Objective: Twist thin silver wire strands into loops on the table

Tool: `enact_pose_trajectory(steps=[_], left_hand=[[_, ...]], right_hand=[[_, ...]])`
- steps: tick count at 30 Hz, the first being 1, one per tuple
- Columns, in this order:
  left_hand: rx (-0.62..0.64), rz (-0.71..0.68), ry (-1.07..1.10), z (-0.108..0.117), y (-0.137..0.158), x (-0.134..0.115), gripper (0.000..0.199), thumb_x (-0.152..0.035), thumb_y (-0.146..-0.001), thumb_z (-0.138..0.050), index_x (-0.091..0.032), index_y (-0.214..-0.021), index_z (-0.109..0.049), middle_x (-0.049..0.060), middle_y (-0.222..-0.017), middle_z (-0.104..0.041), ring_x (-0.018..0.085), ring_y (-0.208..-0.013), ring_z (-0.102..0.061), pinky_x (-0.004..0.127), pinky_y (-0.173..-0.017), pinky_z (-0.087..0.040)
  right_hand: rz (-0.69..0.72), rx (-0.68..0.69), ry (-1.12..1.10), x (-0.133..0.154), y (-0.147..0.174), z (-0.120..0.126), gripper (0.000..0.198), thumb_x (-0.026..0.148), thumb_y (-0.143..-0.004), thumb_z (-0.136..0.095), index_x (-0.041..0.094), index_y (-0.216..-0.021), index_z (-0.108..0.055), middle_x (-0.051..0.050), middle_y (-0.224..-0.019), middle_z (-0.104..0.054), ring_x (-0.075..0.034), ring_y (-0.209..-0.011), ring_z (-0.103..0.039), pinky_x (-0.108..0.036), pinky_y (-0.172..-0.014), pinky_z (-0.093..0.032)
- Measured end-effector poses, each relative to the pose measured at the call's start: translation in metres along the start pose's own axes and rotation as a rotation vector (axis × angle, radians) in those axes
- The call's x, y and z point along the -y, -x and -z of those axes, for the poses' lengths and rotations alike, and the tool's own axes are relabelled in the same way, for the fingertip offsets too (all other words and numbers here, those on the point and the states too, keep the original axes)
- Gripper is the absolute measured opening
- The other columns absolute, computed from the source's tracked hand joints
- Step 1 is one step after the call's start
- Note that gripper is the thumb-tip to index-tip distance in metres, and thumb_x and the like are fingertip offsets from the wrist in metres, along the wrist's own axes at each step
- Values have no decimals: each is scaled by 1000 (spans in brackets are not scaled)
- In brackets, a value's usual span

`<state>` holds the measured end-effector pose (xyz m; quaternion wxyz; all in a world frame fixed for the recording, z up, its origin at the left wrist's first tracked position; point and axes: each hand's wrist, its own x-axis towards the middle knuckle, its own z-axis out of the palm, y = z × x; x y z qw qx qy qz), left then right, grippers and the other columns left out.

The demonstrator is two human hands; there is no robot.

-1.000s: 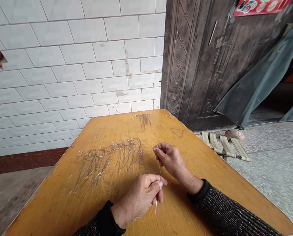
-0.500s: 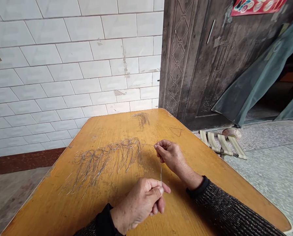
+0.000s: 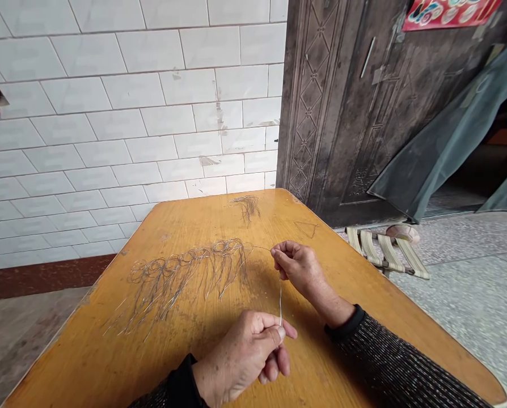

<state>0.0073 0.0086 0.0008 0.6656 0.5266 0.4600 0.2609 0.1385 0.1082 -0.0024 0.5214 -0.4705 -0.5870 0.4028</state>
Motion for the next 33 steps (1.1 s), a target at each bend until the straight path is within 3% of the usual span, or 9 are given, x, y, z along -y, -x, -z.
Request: enact_pose_trajectory(steps=[23, 27, 30, 33], left_hand=[[14, 6, 7, 5, -5, 6, 28, -36, -83, -46, -11, -92, -56, -7, -45, -49, 1, -26, -28, 15, -29, -18], [47, 43, 56, 5, -4, 6, 38, -47, -83, -43, -11, -92, -54, -6, -44, -51, 2, -27, -34, 16, -31, -22], [109, 61, 11, 8, -3, 6, 53, -57, -83, -34, -10, -84, -57, -5, -40, -48, 4, -26, -32, 18, -31, -22], [82, 46, -38, 12, -4, 2, 61, -62, -82, -29, -9, -75, -59, -5, -39, -44, 3, -28, -28, 19, -32, -18]], right_hand=[[52, -20, -7, 4, 0, 5, 22, 33, -74, -52, 16, -61, -47, 3, -47, -50, -6, -33, -45, -18, -34, -31], [64, -62, -35, 4, -3, 9, 21, 34, -73, -53, 15, -63, -49, 3, -48, -50, -6, -35, -44, -18, -35, -34], [64, -107, -53, 5, -6, 14, 21, 34, -73, -53, 15, -65, -51, 4, -48, -49, -6, -35, -43, -18, -36, -34], [61, -125, -55, 6, -6, 17, 20, 33, -73, -53, 14, -67, -52, 4, -48, -49, -5, -35, -43, -18, -36, -32]])
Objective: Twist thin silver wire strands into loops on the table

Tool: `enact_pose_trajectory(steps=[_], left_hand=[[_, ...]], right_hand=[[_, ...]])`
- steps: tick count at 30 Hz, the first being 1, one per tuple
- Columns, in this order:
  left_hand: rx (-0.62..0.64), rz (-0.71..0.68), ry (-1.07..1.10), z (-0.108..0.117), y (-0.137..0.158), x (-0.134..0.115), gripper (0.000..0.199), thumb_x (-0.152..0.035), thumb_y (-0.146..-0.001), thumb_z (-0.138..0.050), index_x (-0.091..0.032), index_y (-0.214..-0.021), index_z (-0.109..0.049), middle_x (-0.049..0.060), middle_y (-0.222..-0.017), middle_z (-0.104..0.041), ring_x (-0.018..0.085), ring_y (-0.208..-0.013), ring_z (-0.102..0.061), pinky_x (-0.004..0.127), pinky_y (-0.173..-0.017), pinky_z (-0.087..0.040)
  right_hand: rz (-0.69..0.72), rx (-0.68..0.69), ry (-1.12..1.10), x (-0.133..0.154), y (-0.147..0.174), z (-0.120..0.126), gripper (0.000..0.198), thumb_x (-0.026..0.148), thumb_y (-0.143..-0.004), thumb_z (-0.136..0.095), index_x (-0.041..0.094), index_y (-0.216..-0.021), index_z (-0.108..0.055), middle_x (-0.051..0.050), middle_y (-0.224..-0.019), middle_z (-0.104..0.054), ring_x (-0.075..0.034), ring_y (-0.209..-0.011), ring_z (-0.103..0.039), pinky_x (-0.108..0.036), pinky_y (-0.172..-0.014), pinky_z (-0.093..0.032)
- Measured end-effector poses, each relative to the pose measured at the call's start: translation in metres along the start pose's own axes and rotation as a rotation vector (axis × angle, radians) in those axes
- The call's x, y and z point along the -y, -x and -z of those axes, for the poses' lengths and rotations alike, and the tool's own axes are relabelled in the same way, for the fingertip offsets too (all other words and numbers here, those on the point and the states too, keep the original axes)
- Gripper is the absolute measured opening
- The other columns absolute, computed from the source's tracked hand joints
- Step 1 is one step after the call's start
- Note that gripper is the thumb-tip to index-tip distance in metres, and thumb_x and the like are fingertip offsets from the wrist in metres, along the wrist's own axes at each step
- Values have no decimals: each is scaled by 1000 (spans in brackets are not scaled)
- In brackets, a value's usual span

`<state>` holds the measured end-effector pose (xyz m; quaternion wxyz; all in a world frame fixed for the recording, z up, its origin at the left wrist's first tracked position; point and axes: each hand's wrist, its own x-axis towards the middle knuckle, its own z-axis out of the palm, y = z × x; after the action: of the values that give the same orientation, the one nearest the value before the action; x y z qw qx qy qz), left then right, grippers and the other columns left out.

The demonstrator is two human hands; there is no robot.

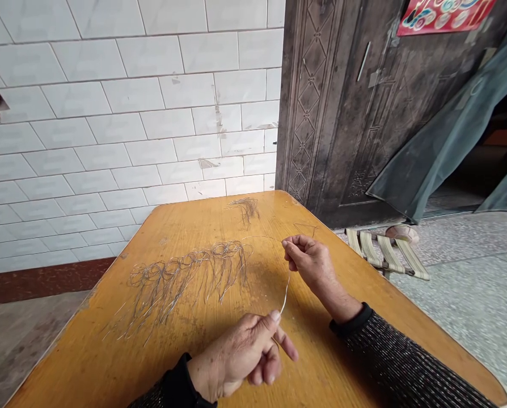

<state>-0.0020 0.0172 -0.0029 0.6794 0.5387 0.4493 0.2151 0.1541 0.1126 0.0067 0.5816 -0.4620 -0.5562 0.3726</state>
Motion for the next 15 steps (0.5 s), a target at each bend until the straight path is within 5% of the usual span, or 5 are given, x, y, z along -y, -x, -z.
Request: enact_pose_trajectory(steps=[8, 13, 15], left_hand=[[-46, -55, 7, 6, 1, -7, 34, -45, -77, -53, -11, -76, -56, -6, -48, -42, 4, -41, -28, 20, -40, -14], [-133, -160, 95, 14, -4, -4, 32, -44, -77, -52, -12, -74, -55, -6, -49, -40, 4, -40, -24, 20, -41, -15], [-197, -212, 87, 19, -6, -3, 33, -45, -78, -50, -12, -76, -54, -6, -51, -40, 4, -41, -24, 20, -41, -15]], right_hand=[[22, 63, 2, -3, 8, -9, 23, 36, -75, -53, 15, -66, -51, 4, -50, -49, -6, -37, -44, -19, -38, -34], [-13, 121, -117, 4, 18, -14, 39, 44, -79, -49, 14, -102, -50, -1, -68, -58, -8, -44, -50, -20, -41, -38], [-60, 227, -115, 5, 23, -16, 40, 46, -79, -48, 14, -102, -51, -2, -69, -59, -9, -47, -53, -20, -42, -38]])
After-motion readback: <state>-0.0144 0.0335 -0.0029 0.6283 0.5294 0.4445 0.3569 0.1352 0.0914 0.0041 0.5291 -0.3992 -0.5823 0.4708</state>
